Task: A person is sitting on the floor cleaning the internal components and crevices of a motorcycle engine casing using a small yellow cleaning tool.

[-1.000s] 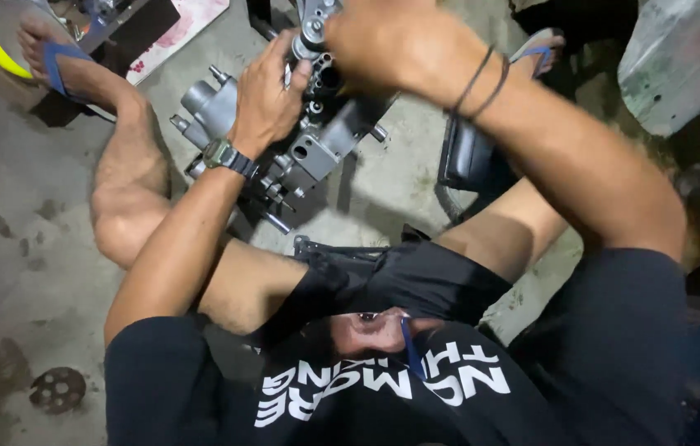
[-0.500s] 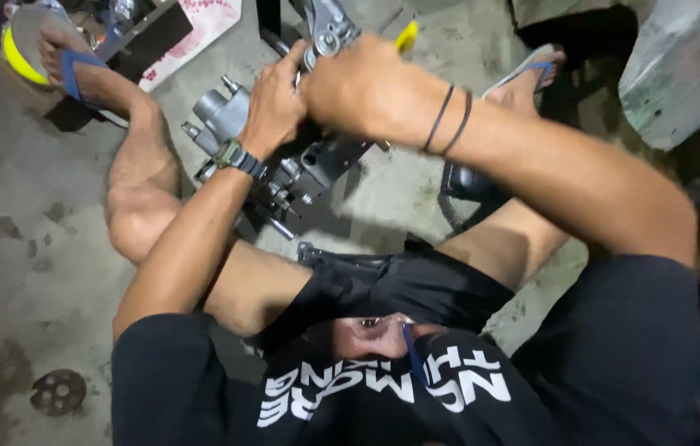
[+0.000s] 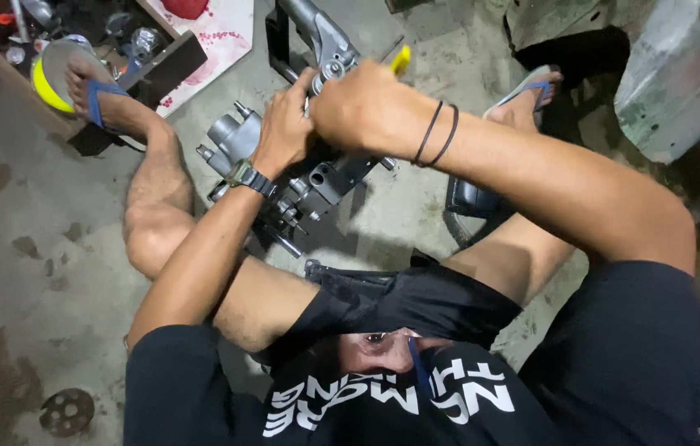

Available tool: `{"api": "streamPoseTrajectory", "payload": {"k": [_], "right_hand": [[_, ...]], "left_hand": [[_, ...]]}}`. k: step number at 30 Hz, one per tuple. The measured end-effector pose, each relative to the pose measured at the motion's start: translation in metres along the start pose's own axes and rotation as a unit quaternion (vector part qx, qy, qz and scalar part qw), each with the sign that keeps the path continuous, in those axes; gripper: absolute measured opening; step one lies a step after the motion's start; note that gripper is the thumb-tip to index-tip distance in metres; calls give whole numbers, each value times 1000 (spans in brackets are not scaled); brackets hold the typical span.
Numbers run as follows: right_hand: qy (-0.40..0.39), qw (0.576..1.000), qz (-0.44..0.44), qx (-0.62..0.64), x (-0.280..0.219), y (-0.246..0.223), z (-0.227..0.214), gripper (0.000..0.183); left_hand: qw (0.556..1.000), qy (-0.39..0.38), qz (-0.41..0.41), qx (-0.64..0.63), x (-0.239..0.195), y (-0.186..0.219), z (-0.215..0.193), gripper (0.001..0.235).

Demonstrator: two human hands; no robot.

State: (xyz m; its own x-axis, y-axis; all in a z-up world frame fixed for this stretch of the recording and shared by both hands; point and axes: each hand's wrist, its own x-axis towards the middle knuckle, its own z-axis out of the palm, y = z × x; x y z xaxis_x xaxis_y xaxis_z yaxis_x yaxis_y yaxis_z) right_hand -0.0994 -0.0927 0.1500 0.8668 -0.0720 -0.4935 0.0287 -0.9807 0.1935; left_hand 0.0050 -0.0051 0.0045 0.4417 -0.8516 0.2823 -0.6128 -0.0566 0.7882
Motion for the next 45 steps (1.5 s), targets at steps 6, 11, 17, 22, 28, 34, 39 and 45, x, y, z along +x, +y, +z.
{"api": "streamPoseTrajectory", "payload": {"k": [6,11,17,22,28,34,39,45], "right_hand": [[125,987,55,-90,3,54,37,26],[117,991,52,-47,-8,40,22,20],[104,992,53,-54,-4,50,30,20],[-24,998,61,-6,9,63,19,23],[-7,999,39,-4,-3,41,3,25],[19,990,103,-95,15,68,31,13],[-48,995,82,-2,2,51,-5,33],[35,993,89,-64,7,64,36,23]], "left_hand": [[999,3,-12,29,-7,-3,6,106],[997,3,-34,65,-7,-5,11,93],[998,11,-18,67,-11,-8,13,109],[999,14,-24,16,-6,0,7,108],[999,30,-14,34,-12,-1,10,93],[999,15,-32,41,-14,1,8,89],[999,17,-35,15,-5,5,3,92],[999,0,-38,26,-12,9,1,83]]}}
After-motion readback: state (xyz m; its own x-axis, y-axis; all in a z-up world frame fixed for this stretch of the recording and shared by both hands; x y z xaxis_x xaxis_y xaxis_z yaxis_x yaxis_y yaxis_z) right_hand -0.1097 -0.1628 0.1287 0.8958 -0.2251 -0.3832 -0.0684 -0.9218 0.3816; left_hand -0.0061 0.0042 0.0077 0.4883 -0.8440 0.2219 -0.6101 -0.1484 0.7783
